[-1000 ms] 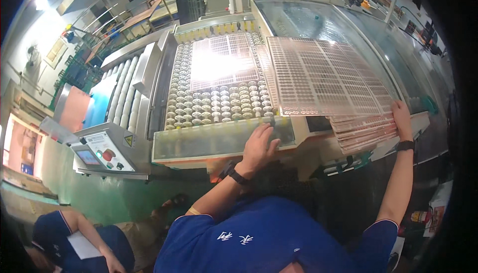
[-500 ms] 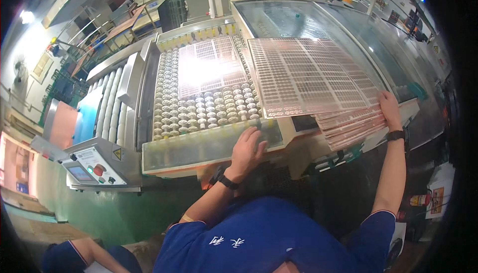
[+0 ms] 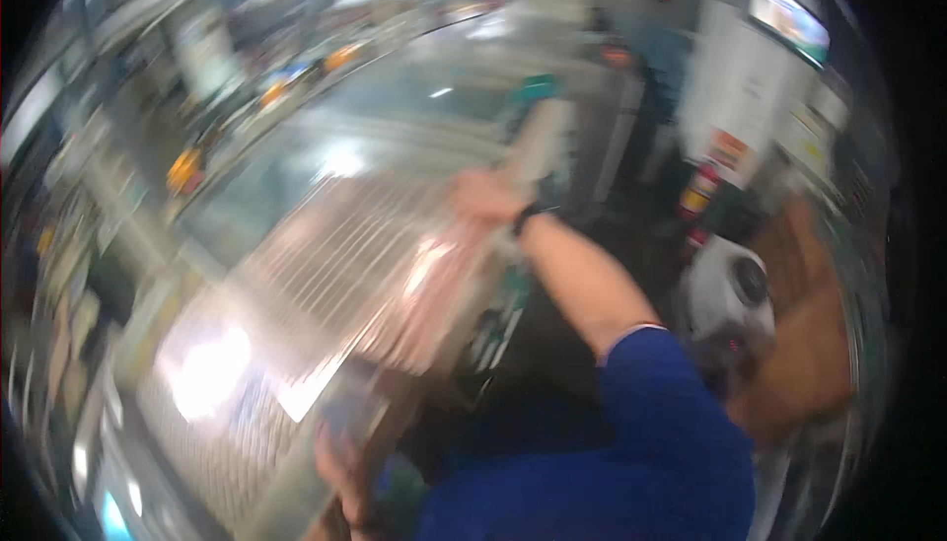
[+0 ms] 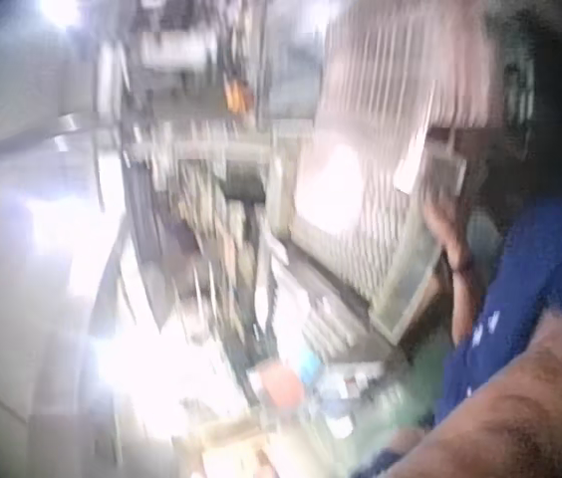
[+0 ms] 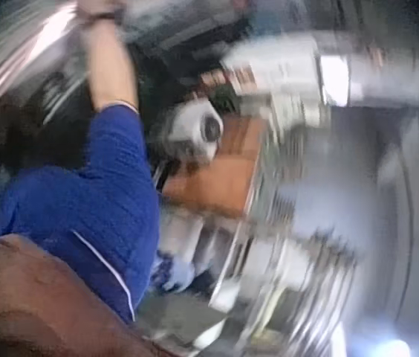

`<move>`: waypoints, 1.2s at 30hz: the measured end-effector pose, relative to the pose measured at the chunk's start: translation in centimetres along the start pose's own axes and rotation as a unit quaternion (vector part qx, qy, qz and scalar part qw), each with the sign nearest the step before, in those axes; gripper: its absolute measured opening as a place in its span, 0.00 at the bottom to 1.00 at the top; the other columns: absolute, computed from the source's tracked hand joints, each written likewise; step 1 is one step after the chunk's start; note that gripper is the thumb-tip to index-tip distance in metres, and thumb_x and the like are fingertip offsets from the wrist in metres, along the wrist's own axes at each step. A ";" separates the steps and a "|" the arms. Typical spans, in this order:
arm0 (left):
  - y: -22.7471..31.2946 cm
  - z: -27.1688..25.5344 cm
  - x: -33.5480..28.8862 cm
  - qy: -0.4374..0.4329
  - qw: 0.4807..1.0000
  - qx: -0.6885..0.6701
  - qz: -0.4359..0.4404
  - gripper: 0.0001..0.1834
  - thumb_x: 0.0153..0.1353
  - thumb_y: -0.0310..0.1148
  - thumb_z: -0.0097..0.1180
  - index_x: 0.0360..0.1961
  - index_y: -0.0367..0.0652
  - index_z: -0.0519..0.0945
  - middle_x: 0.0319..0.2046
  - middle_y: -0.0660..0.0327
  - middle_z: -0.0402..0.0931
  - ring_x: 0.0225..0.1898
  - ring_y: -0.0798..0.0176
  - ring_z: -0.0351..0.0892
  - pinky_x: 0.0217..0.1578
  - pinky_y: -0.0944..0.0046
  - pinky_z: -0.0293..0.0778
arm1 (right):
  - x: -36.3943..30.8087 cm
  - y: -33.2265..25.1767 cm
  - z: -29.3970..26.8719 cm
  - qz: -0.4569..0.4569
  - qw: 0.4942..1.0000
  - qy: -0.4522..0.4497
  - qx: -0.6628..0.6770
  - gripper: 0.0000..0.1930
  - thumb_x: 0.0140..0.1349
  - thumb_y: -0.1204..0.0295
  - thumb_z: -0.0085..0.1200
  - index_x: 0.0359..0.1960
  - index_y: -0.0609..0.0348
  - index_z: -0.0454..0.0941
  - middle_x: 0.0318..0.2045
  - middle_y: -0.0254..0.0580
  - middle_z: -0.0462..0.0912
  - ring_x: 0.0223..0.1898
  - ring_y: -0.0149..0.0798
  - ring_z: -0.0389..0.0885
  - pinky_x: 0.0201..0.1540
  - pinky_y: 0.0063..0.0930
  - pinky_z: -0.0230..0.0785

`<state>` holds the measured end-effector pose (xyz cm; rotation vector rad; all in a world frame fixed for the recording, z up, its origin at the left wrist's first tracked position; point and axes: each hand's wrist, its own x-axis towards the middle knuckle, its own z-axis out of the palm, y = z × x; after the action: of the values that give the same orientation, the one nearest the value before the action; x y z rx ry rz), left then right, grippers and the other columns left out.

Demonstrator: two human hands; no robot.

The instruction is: Handling and placing metal grid sheets onto a machine processing bed for fabrication.

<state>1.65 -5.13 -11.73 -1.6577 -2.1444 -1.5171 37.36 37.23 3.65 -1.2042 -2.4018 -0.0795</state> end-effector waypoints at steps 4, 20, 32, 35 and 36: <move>-2.0 -3.1 0.6 -0.058 0.965 -0.236 -0.098 0.21 0.70 0.33 0.53 0.58 0.27 0.73 0.53 0.45 0.76 0.58 0.51 0.74 0.59 0.54 0.71 | 1.3 -6.3 -2.7 0.205 0.970 -0.091 0.090 0.18 0.53 0.64 0.52 0.42 0.60 0.85 0.40 0.58 0.86 0.45 0.60 0.85 0.47 0.53 0.77; 3.8 -3.5 13.2 -0.053 0.689 -0.648 -0.319 0.22 0.72 0.32 0.51 0.61 0.27 0.70 0.54 0.46 0.76 0.57 0.48 0.74 0.63 0.49 0.73 | 0.1 -6.4 -5.9 0.234 0.969 -0.052 0.065 0.18 0.59 0.64 0.47 0.40 0.61 0.85 0.40 0.57 0.86 0.44 0.58 0.86 0.48 0.52 0.77; 7.2 -6.8 11.6 -0.081 0.980 -0.148 -0.106 0.17 0.74 0.31 0.44 0.56 0.27 0.74 0.53 0.48 0.77 0.55 0.56 0.74 0.58 0.58 0.74 | -0.6 -7.2 -7.2 0.245 0.963 -0.058 0.097 0.19 0.55 0.69 0.48 0.45 0.65 0.84 0.46 0.60 0.85 0.51 0.58 0.84 0.52 0.53 0.73; 6.4 -7.1 12.3 -0.128 0.982 -0.093 -0.101 0.16 0.73 0.29 0.45 0.55 0.28 0.75 0.54 0.47 0.78 0.57 0.57 0.74 0.57 0.59 0.75 | -0.5 -7.0 -7.0 0.248 0.963 -0.055 0.088 0.20 0.55 0.69 0.48 0.45 0.64 0.84 0.46 0.60 0.85 0.51 0.59 0.84 0.52 0.52 0.74; 6.7 -7.1 12.8 -0.210 0.972 0.007 -0.110 0.16 0.73 0.28 0.46 0.55 0.28 0.75 0.55 0.46 0.78 0.59 0.56 0.75 0.57 0.58 0.75 | -0.5 -6.9 -6.9 0.248 0.963 -0.056 0.088 0.20 0.55 0.69 0.48 0.45 0.64 0.84 0.46 0.60 0.85 0.51 0.59 0.84 0.52 0.52 0.74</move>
<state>-2.36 -1.20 3.33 -1.9366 -2.6179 -1.2775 34.79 30.89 10.67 -1.7162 -2.0687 0.3572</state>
